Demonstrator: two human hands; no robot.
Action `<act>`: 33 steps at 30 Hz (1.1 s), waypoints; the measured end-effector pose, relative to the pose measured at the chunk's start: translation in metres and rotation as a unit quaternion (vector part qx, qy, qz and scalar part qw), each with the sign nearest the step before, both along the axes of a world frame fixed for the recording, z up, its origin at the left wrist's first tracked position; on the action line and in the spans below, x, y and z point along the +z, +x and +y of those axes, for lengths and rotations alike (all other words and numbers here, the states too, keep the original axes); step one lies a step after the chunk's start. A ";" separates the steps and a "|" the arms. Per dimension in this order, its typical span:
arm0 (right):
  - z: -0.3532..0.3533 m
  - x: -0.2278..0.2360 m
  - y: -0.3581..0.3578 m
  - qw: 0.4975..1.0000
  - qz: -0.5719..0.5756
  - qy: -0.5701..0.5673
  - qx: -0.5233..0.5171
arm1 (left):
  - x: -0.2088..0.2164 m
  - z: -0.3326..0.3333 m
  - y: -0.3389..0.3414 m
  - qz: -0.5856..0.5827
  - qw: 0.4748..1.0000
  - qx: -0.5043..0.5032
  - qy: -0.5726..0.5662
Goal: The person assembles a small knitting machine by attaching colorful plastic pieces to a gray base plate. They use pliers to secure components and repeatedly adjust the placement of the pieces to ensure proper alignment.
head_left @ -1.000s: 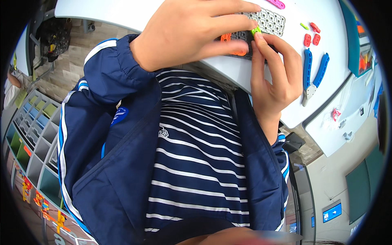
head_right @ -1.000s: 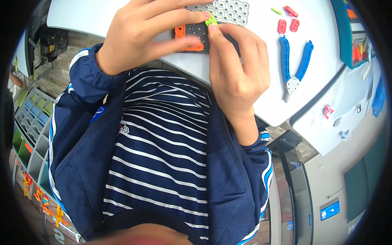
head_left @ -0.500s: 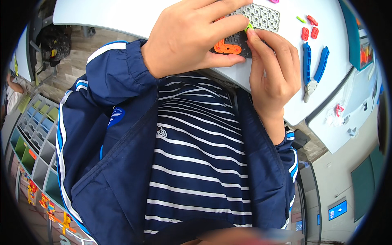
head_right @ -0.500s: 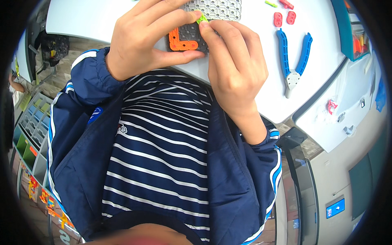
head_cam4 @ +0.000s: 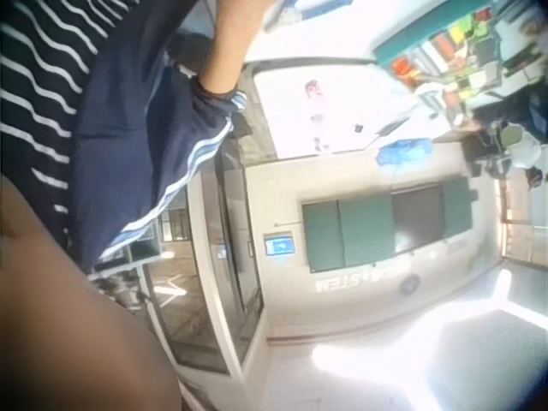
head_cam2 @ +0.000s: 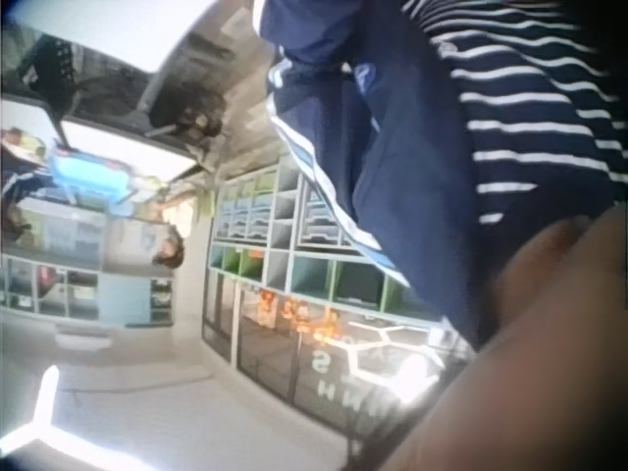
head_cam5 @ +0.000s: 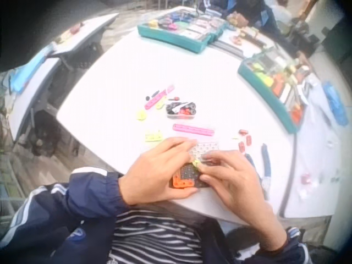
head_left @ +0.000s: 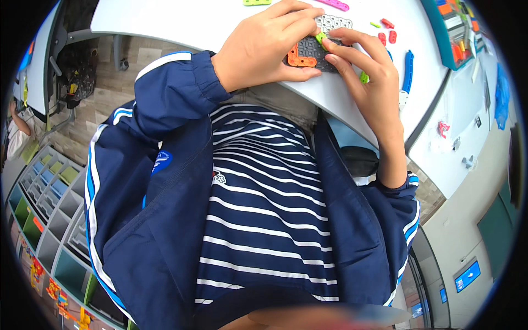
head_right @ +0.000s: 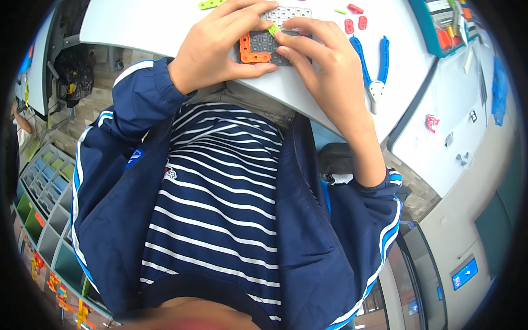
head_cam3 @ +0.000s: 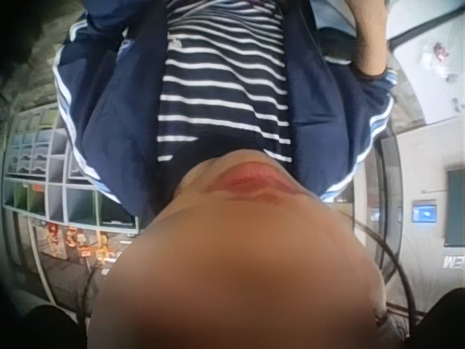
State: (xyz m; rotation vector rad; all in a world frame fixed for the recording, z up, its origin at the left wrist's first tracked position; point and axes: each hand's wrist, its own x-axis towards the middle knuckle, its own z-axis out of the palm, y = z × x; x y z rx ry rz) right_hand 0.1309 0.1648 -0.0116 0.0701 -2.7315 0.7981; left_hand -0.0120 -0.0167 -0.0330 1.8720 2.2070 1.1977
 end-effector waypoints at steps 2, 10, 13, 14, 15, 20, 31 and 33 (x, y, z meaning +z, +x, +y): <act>0.005 0.003 0.001 0.997 -0.030 -0.074 -0.001 | 0.001 0.001 0.000 -0.011 1.000 -0.003 -0.007; -0.011 -0.007 0.002 0.985 0.039 -0.124 -0.117 | 0.004 0.000 0.002 0.000 1.000 0.000 -0.029; -0.020 -0.012 0.000 0.985 0.042 -0.088 -0.141 | 0.004 0.000 0.002 -0.029 0.998 0.007 -0.062; -0.021 -0.014 0.000 0.985 0.051 -0.084 -0.139 | 0.003 0.001 0.001 -0.030 0.998 0.003 -0.055; -0.022 -0.015 -0.001 0.985 0.057 -0.081 -0.144 | 0.002 0.003 0.000 -0.032 0.998 0.000 -0.048; -0.023 -0.021 -0.003 0.985 0.077 -0.062 -0.144 | -0.004 0.004 -0.001 -0.043 0.999 0.003 -0.015; -0.019 -0.025 -0.003 0.979 0.080 -0.112 -0.149 | -0.006 0.007 -0.005 -0.061 0.998 -0.007 -0.022; -0.018 -0.027 -0.003 0.980 0.082 -0.110 -0.147 | -0.007 0.008 -0.005 -0.053 0.998 -0.006 -0.022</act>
